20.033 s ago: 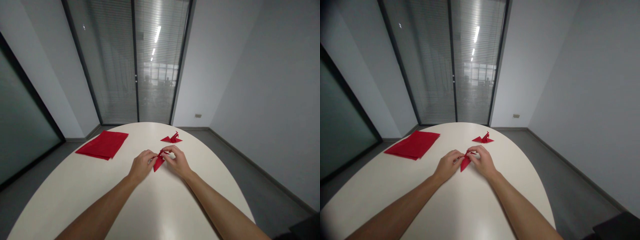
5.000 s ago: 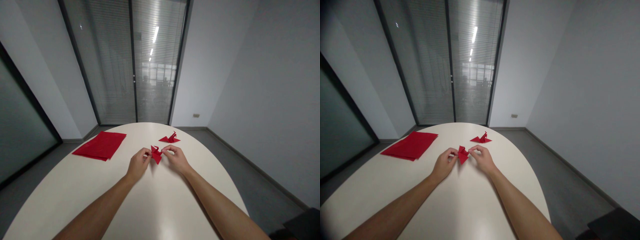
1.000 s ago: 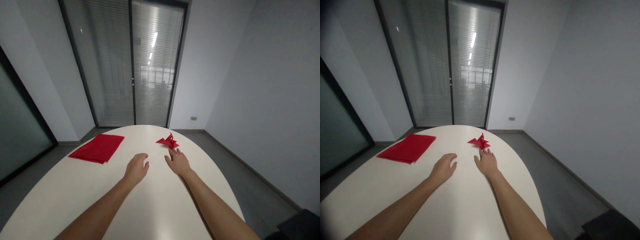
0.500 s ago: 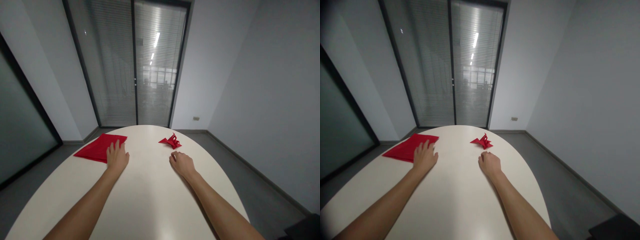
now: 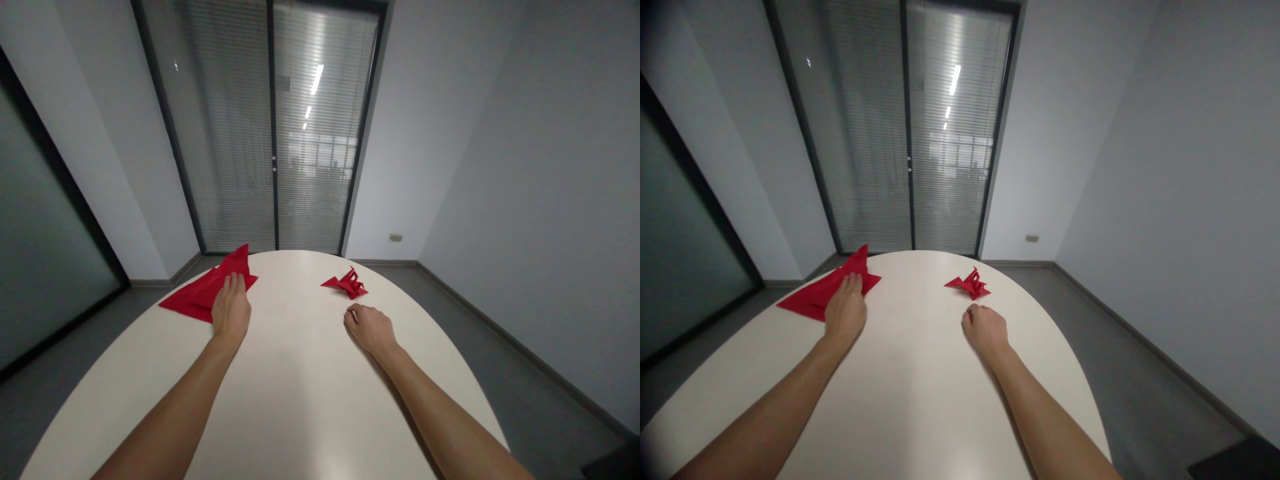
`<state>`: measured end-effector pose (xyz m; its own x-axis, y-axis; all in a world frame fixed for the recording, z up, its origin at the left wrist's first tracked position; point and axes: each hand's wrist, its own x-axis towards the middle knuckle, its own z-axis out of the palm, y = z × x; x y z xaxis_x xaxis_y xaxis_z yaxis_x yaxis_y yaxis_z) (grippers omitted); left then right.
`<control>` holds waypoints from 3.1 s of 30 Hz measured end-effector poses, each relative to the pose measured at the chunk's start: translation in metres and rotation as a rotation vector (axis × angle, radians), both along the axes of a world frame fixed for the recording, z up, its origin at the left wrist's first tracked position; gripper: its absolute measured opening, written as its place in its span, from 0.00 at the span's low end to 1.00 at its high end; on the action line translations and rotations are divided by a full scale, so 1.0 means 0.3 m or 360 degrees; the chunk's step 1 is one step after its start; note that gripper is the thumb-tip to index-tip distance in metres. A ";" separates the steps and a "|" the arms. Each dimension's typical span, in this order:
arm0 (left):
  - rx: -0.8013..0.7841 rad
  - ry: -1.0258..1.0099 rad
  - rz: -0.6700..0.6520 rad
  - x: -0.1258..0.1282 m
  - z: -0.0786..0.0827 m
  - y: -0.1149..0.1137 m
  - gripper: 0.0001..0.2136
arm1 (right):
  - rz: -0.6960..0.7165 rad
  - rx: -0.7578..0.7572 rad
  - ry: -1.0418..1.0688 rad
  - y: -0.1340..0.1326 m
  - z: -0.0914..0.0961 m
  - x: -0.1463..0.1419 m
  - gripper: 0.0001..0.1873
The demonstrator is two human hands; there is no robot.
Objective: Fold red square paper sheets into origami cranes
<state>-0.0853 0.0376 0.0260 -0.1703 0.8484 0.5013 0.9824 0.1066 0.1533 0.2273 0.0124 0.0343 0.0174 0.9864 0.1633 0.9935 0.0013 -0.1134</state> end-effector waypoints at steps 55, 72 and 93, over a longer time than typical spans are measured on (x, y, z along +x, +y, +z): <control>-0.0731 0.0087 -0.0732 0.250 -0.091 -0.094 0.26 | 0.0745 -0.0337 0.0208 -0.048 -0.071 -0.091 0.47; -0.0650 0.0076 -0.0875 0.277 -0.095 -0.153 0.27 | 0.0981 -0.0031 0.0334 -0.059 -0.058 -0.160 0.35; -0.0703 0.0034 -0.1124 0.170 -0.080 -0.165 0.30 | 0.0920 -0.0140 0.0258 0.024 -0.061 -0.194 0.35</control>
